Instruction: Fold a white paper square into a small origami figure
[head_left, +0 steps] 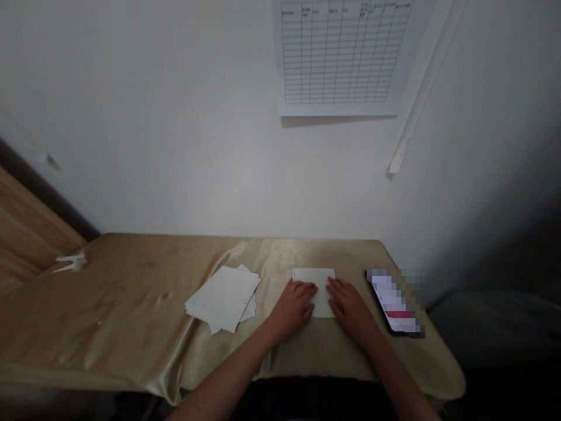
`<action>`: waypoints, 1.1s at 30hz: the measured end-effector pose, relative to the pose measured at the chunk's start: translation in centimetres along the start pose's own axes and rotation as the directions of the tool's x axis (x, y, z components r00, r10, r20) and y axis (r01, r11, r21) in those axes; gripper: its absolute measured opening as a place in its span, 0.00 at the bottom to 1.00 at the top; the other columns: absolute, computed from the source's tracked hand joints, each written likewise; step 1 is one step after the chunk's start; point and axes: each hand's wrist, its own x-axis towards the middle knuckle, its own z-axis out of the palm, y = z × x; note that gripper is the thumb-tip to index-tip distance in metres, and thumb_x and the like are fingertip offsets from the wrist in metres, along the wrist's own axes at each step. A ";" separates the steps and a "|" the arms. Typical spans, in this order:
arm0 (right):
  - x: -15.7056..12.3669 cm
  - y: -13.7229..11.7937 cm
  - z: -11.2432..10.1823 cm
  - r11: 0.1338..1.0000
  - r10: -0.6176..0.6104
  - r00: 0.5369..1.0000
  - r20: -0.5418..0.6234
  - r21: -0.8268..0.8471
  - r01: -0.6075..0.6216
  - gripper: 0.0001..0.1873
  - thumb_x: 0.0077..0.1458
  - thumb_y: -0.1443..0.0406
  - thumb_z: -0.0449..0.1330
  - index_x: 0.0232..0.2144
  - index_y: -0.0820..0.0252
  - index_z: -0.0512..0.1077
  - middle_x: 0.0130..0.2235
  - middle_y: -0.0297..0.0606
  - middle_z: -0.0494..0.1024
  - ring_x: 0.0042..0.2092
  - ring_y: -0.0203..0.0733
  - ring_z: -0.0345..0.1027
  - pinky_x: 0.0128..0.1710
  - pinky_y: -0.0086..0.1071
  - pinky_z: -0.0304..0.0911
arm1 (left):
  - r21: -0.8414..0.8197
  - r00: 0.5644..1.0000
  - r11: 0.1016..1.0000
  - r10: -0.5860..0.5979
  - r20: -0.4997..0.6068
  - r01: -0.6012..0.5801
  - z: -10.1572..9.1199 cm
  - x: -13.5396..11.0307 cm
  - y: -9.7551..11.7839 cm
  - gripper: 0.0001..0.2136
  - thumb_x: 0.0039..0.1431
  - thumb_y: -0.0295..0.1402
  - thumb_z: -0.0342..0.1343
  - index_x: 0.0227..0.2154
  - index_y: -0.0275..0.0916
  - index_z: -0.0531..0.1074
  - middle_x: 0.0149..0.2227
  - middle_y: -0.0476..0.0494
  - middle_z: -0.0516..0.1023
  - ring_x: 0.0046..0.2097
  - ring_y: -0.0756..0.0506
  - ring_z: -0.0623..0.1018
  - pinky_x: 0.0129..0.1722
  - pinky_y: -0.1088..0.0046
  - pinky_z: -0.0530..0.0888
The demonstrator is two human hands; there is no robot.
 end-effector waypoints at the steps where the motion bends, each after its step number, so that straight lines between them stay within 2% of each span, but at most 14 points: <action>1: 0.0 -0.2 0.1 0.999 -0.014 1.000 0.020 -0.043 0.014 0.23 0.64 0.64 0.48 0.59 0.56 0.66 0.64 0.41 0.65 0.66 0.46 0.56 0.66 0.52 0.52 | 0.038 1.000 0.999 0.003 0.006 -0.004 0.1 0.0 0.1 0.22 0.67 0.35 0.47 0.63 0.43 0.62 0.64 0.44 0.67 0.64 0.40 0.64 0.68 0.51 0.52; 4: 0.1 -0.8 0.2 0.989 -0.054 0.994 0.096 -0.133 0.066 0.26 0.65 0.66 0.44 0.63 0.56 0.61 0.66 0.41 0.61 0.67 0.43 0.52 0.68 0.51 0.47 | 0.124 0.999 0.992 0.031 0.023 -0.034 0.7 -0.2 0.1 0.24 0.70 0.38 0.42 0.66 0.40 0.57 0.69 0.42 0.58 0.69 0.40 0.55 0.69 0.52 0.50; 7: 0.1 -1.0 -0.1 0.979 -0.047 0.987 0.151 -0.187 0.075 0.27 0.66 0.67 0.42 0.65 0.54 0.57 0.68 0.40 0.57 0.68 0.41 0.50 0.68 0.51 0.44 | 0.161 0.999 0.986 0.039 0.033 -0.044 1.0 -0.3 -0.2 0.25 0.71 0.41 0.37 0.68 0.43 0.50 0.71 0.43 0.52 0.71 0.40 0.50 0.69 0.49 0.47; 11: 0.1 -1.0 -0.7 0.970 -0.022 0.981 0.194 -0.234 0.068 0.28 0.66 0.65 0.42 0.66 0.46 0.53 0.69 0.38 0.54 0.69 0.43 0.49 0.67 0.57 0.40 | 0.185 0.998 0.983 -0.029 0.054 0.019 0.7 -0.4 -0.4 0.26 0.70 0.46 0.40 0.68 0.54 0.47 0.72 0.45 0.48 0.71 0.37 0.50 0.67 0.41 0.46; 14: 0.1 -1.1 -0.8 0.966 0.001 0.980 0.201 -0.252 0.051 0.28 0.65 0.65 0.42 0.66 0.44 0.54 0.69 0.37 0.53 0.69 0.44 0.49 0.67 0.60 0.36 | 0.191 0.995 0.978 -0.093 0.044 0.083 0.3 -0.5 -0.4 0.27 0.67 0.50 0.42 0.68 0.57 0.49 0.72 0.46 0.47 0.71 0.36 0.49 0.66 0.38 0.45; 17: 0.1 -1.3 -0.8 0.965 0.029 0.980 0.196 -0.261 0.024 0.28 0.65 0.63 0.43 0.66 0.46 0.54 0.69 0.37 0.53 0.69 0.45 0.48 0.67 0.60 0.34 | 0.194 0.988 0.970 -0.154 0.031 0.145 0.0 -0.6 -0.3 0.30 0.66 0.53 0.43 0.68 0.53 0.50 0.72 0.44 0.46 0.72 0.36 0.48 0.67 0.40 0.43; 22: -0.2 -1.3 -0.5 0.962 0.122 0.978 0.169 -0.264 -0.074 0.32 0.64 0.58 0.43 0.68 0.57 0.49 0.70 0.41 0.51 0.70 0.45 0.44 0.68 0.55 0.35 | 0.200 0.970 0.951 -0.243 0.010 0.236 0.2 -0.8 -0.5 0.38 0.62 0.57 0.45 0.69 0.42 0.48 0.72 0.38 0.45 0.72 0.36 0.46 0.68 0.42 0.40; 26: -0.5 -1.0 -0.2 0.968 0.112 0.984 0.135 -0.240 -0.077 0.32 0.65 0.57 0.43 0.68 0.58 0.48 0.69 0.42 0.52 0.70 0.45 0.45 0.69 0.55 0.36 | 0.196 0.978 0.959 -0.206 -0.015 0.205 0.4 -1.0 -1.1 0.39 0.62 0.56 0.45 0.69 0.39 0.47 0.71 0.35 0.47 0.72 0.36 0.46 0.68 0.42 0.39; 29: -0.7 -0.8 0.1 0.974 0.077 0.993 0.094 -0.219 -0.055 0.32 0.65 0.57 0.43 0.69 0.58 0.47 0.69 0.44 0.52 0.70 0.46 0.45 0.68 0.54 0.37 | 0.186 0.992 0.975 -0.124 -0.004 0.123 0.2 -1.3 -1.6 0.36 0.64 0.55 0.43 0.68 0.38 0.49 0.71 0.33 0.47 0.72 0.35 0.46 0.67 0.43 0.41; 33: -0.8 -0.6 0.3 0.978 0.050 0.996 0.068 -0.205 -0.035 0.32 0.66 0.57 0.43 0.69 0.59 0.48 0.69 0.45 0.52 0.70 0.47 0.46 0.69 0.54 0.37 | 0.152 0.998 0.987 -0.053 0.031 0.048 -0.5 -1.7 -2.0 0.30 0.68 0.50 0.42 0.68 0.44 0.51 0.71 0.38 0.49 0.72 0.38 0.48 0.68 0.44 0.44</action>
